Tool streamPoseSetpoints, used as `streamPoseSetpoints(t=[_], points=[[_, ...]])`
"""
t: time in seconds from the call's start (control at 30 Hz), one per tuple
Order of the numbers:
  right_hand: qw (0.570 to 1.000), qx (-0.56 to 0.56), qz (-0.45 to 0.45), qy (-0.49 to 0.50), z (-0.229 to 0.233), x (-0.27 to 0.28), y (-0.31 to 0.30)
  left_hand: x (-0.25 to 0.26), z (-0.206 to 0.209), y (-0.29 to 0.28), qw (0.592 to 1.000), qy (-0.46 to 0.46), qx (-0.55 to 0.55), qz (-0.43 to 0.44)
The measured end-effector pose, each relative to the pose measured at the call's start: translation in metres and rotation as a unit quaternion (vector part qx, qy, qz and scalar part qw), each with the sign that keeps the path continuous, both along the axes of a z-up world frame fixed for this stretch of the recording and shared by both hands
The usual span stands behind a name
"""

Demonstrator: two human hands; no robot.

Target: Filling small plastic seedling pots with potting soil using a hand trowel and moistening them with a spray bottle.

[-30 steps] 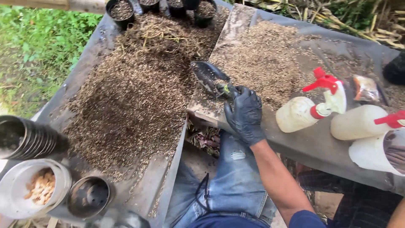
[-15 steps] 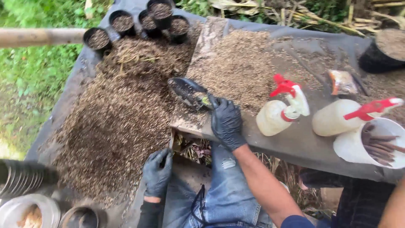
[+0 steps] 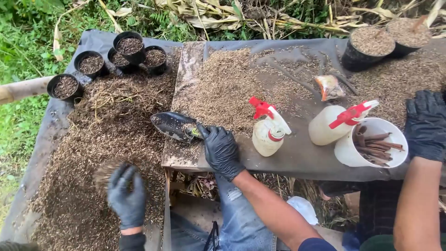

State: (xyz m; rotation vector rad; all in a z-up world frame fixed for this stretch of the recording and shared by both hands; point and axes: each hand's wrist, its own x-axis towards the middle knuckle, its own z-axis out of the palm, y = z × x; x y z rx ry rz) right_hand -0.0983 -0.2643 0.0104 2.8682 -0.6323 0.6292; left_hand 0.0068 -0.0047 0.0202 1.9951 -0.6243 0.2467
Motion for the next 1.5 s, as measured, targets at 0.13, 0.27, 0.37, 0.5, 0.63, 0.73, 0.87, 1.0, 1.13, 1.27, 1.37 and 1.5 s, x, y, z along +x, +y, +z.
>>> streamPoseSetpoints(t=[0.13,0.27,0.37,0.5,0.63,0.73,0.87,1.0,1.13,1.27,1.37,1.5], points=[[0.998,-0.044,-0.011,0.036,0.006,0.000,-0.001,0.035,0.038,0.001,0.988,-0.118,-0.100,0.030],[0.999,-0.044,-0.015,0.025,0.001,0.001,0.001,0.067,0.039,0.016,0.949,-0.279,0.003,0.149],[1.000,0.015,-0.007,0.005,-0.002,0.001,0.003,0.090,0.028,0.027,0.934,-0.146,0.221,0.242],[0.999,-0.039,-0.032,0.019,0.015,-0.001,0.003,0.119,0.003,0.032,0.910,-0.006,0.318,0.266],[0.977,-0.145,-0.076,0.135,0.021,0.001,0.004,0.130,-0.018,0.040,0.910,-0.034,0.326,0.254],[0.989,-0.108,-0.050,0.089,0.021,0.001,0.002,0.134,-0.025,0.044,0.914,-0.058,0.320,0.243],[0.978,-0.159,-0.050,0.126,0.030,-0.004,0.001,0.136,-0.034,0.048,0.922,-0.067,0.303,0.232],[0.989,-0.110,-0.041,0.089,0.024,0.000,-0.001,0.150,-0.071,0.065,0.913,-0.161,0.290,0.239],[0.990,-0.102,-0.043,0.087,0.027,0.000,-0.002,0.136,-0.059,0.058,0.866,-0.283,0.318,0.265],[0.994,-0.087,-0.028,0.062,0.032,-0.004,-0.001,0.149,-0.078,0.065,0.870,-0.240,0.341,0.263],[0.990,-0.101,-0.038,0.094,0.025,-0.001,-0.002,0.154,-0.081,0.065,0.883,-0.241,0.313,0.254],[0.992,-0.084,-0.038,0.082,0.027,-0.005,0.001,0.152,-0.085,0.070,0.884,-0.271,0.294,0.243]])
